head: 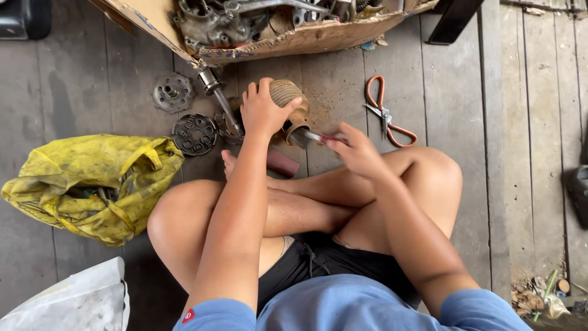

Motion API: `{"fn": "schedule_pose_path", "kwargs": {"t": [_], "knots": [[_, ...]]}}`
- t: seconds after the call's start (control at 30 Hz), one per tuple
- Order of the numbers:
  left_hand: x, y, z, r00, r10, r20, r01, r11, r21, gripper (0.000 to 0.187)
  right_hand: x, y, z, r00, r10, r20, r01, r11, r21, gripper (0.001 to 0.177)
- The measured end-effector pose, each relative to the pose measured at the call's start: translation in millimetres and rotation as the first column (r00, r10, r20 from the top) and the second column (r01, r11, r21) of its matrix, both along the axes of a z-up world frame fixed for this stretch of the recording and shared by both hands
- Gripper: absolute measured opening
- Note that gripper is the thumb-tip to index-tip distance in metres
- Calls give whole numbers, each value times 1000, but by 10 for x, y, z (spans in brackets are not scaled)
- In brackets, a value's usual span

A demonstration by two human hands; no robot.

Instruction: The person sits on the floor and cleans a cylindrical mechanical part using a wire brush. They then pick up a clutch plate and a gear, inspecting them before assembling the gear onto the clutch plate. The person uses a wrench to tighten the gear and continues to handle various mechanical components.

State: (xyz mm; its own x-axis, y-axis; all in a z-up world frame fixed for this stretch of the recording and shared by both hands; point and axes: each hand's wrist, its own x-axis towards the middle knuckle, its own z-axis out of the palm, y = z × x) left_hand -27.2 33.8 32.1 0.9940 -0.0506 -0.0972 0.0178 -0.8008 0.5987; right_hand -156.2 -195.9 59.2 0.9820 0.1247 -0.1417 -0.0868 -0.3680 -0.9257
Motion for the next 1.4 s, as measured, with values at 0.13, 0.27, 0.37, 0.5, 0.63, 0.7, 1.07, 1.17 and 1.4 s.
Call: {"fn": "schedule_pose_path", "kwargs": {"t": [0.13,0.27,0.37,0.5,0.63,0.7,1.07,1.17,1.4], "knots": [[27,32,-84,997,38,-61,-38,999,2,76,24,-105,143,955,-52,-292,103,981,162,24],[90,-100,99,997,-59,-50,62,997,49,78,198,303,-277,968,-177,-177,197,975,105,25],[14,-43,106,998,-43,-42,44,999,25,78,117,213,368,941,-179,-286,212,973,88,21],[128,-116,-92,998,51,44,-55,995,85,77,137,-69,285,792,-100,-603,491,692,530,8],[110,-75,-59,992,68,107,-77,994,80,75,135,520,-21,758,-273,-592,554,748,365,14],[70,19,-92,992,58,113,-65,996,58,74,77,357,76,775,-210,-596,528,733,429,18],[62,-91,-94,994,57,90,-67,992,108,81,119,363,252,871,-197,-449,354,887,297,13],[109,-109,-133,994,62,88,-70,993,90,81,63,18,441,883,-124,-452,279,915,293,15],[100,-119,-151,986,-10,167,-14,990,143,82,160,545,134,899,-244,-364,337,916,219,14]]}}
